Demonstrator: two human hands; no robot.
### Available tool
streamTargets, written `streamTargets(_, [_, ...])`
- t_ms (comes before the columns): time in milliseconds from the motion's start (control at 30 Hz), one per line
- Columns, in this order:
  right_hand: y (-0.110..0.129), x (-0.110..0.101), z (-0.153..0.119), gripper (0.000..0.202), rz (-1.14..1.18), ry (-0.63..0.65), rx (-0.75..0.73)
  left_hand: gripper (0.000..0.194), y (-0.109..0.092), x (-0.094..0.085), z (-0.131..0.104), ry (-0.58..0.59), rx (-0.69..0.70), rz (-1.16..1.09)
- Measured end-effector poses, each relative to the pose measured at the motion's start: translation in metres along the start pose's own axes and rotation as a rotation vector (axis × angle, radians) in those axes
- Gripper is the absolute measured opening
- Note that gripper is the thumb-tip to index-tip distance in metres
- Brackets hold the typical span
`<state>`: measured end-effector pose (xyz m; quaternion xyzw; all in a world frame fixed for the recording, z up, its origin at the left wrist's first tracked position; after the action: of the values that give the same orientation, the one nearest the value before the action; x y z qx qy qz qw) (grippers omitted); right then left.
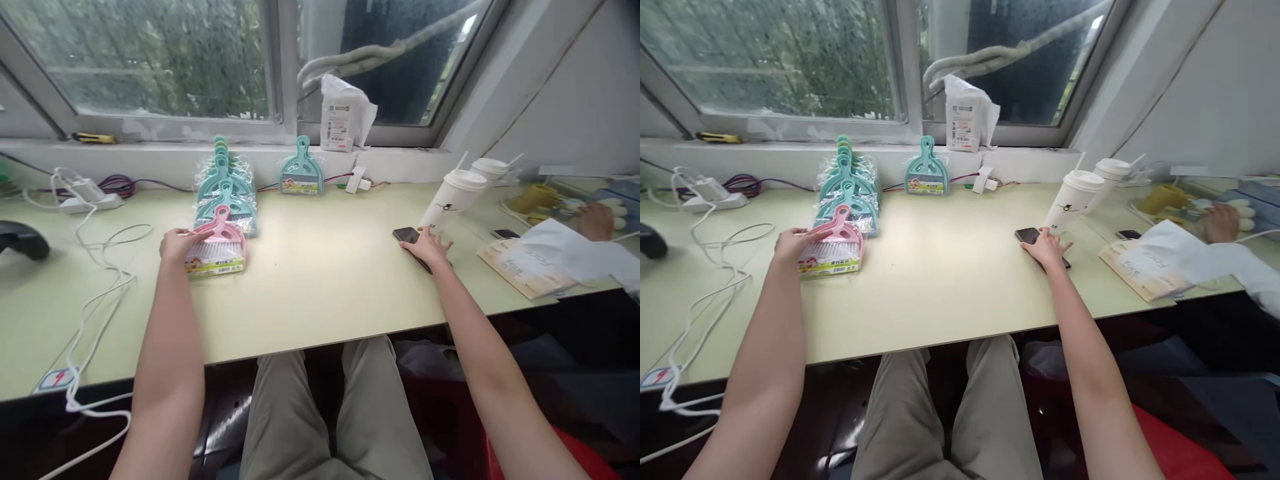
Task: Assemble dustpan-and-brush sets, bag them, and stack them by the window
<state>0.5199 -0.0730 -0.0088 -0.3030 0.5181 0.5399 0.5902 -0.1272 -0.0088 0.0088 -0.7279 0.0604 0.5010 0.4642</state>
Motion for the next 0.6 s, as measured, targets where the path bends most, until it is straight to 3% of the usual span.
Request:
streamTargets(67, [0.025, -0.001, -0.006, 0.072, -0.025, -0.089, -0.119, 0.084, -0.001, 0.001, -0.002, 0.021, -0.076, -0.017])
streamTargets(133, [0.069, 0.003, -0.015, 0.061, 0.022, -0.158, -0.309, 0.085, -0.003, 0.003, -0.003, 0.018, -0.082, -0.037])
streamTargets(200, [0.131, 0.015, -0.022, 0.044, 0.165, -0.128, -0.523, 0.082, -0.005, 0.005, -0.004, 0.004, -0.056, -0.063])
streamTargets(267, [0.200, 0.034, -0.023, 0.033, 0.368, -0.006, -0.654, 0.078, -0.006, 0.008, -0.006, -0.007, -0.037, -0.086])
streamTargets(367, [0.300, 0.061, -0.012, 0.029, 0.642, 0.139, -0.614, 0.073, -0.008, 0.012, -0.009, -0.008, -0.023, -0.100])
streamTargets(433, [0.352, 0.074, 0.000, 0.031, 0.768, 0.257, -0.560, 0.071, -0.008, 0.012, -0.012, -0.014, -0.016, -0.096])
streamTargets(500, [0.389, 0.083, 0.013, 0.028, 0.838, 0.336, -0.531, 0.068, -0.008, 0.012, -0.014, -0.025, -0.002, -0.092])
streamTargets(600, [0.417, 0.097, 0.027, 0.023, 0.878, 0.348, -0.503, 0.067, -0.006, 0.010, -0.019, -0.038, 0.021, -0.097])
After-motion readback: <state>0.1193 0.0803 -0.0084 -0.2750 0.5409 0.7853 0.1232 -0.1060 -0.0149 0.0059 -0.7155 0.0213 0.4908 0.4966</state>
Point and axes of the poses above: each hand's wrist, its own z-axis towards the middle knuckle, its own x-axis out of the palm, y = z × x, the point moved 1 cm from there along z, towards the middle knuckle, and after that the axes turned 13 degrees about -x, right-handed, at the moved point
